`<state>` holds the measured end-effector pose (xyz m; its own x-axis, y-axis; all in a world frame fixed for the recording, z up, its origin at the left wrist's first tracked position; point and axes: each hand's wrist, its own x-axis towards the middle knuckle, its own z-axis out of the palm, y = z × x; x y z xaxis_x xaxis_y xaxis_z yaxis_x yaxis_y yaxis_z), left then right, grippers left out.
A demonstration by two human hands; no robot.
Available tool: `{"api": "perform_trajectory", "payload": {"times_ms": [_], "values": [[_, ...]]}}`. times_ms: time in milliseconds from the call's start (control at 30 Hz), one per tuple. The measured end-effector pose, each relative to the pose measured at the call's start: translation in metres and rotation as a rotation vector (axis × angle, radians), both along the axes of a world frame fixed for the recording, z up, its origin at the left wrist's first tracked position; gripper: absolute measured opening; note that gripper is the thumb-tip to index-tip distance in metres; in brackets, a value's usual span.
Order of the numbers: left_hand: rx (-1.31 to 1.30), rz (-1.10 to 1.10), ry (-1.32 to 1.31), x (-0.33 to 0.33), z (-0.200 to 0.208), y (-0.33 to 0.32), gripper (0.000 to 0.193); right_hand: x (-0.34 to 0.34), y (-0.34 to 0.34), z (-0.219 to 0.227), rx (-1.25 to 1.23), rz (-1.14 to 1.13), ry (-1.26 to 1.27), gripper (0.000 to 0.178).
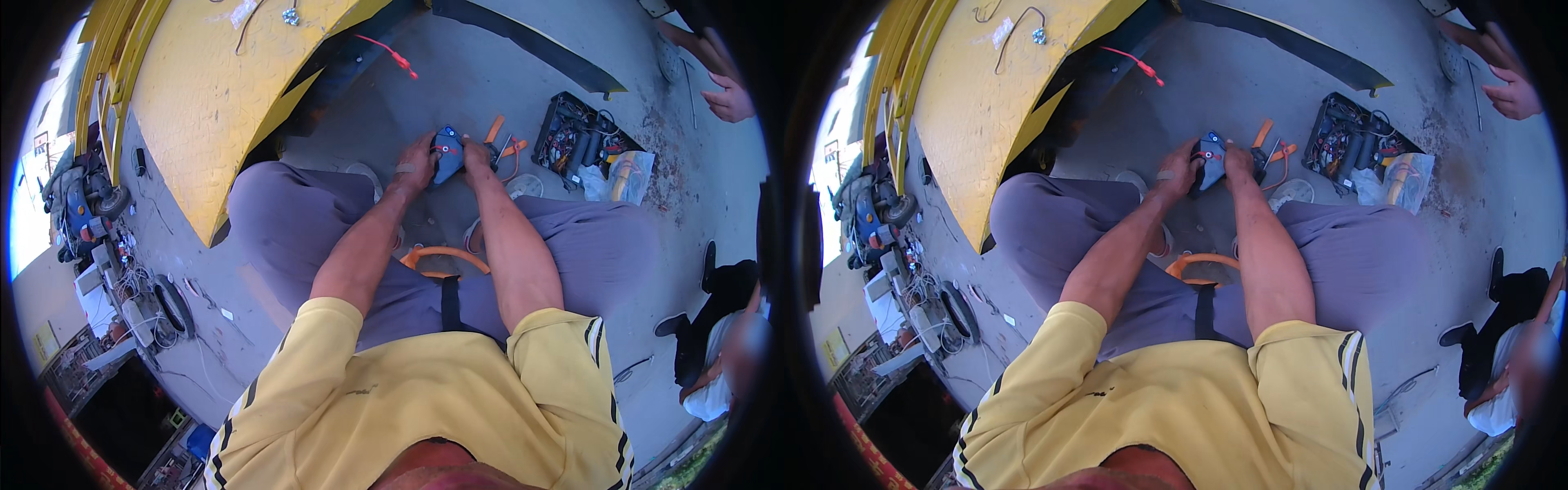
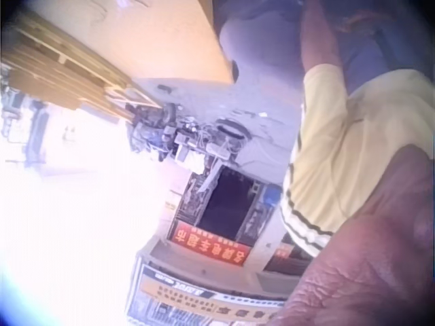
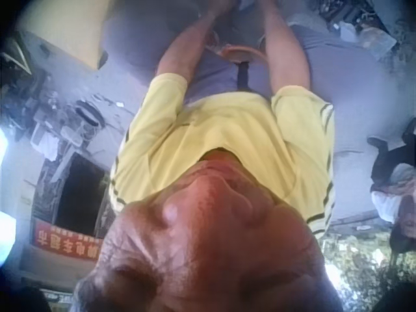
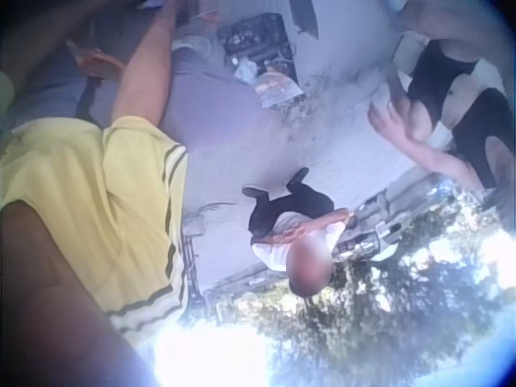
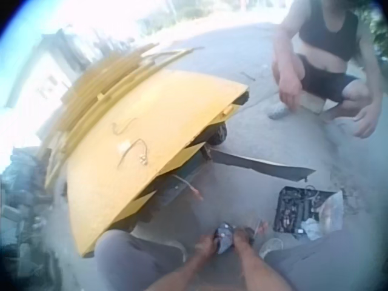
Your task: The person sits on the ground and installs a small black electronic device with red and blue terminals onto a yellow metal structure. They use a screwdriver to secure the device and connect wires to its terminals.
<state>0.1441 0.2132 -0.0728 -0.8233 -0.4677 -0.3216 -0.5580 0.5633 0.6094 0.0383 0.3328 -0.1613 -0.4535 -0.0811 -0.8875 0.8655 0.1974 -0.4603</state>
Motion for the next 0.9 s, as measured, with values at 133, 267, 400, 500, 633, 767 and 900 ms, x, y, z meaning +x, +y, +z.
{"api": "perform_trajectory", "payload": {"times_ms": [133,267,400,500,633,767,900], "values": [[0.123,0.196,-0.091,-0.005,-0.009,-0.014,0.025,0.002,-0.001,0.032,0.066,0.019,-0.01,0.071],[0.215,0.455,0.038,-0.013,-0.041,-0.037,0.023,0.004,0.007,0.01,-0.038,-0.075,-0.041,0.08],[0.078,0.516,0.076,-0.014,-0.061,-0.051,0.027,0.008,0.011,0.04,-0.02,-0.072,-0.027,0.084],[-0.121,0.517,0.161,-0.029,-0.032,-0.039,0.032,0.005,0.01,0.058,0.009,-0.08,-0.054,0.077],[-0.147,0.484,0.418,-0.061,0.044,-0.026,0.033,0.004,-0.004,0.073,0.513,0.236,0.723,0.054],[-0.119,0.608,0.683,-0.073,0.07,-0.033,0.033,-0.028,-0.061,0.14,-0.046,0.031,1.196,0.025],[0.004,0.701,0.911,-0.084,0.116,-0.044,0.025,-0.05,-0.098,0.187,-0.249,0.011,1.11,0.025]]}}
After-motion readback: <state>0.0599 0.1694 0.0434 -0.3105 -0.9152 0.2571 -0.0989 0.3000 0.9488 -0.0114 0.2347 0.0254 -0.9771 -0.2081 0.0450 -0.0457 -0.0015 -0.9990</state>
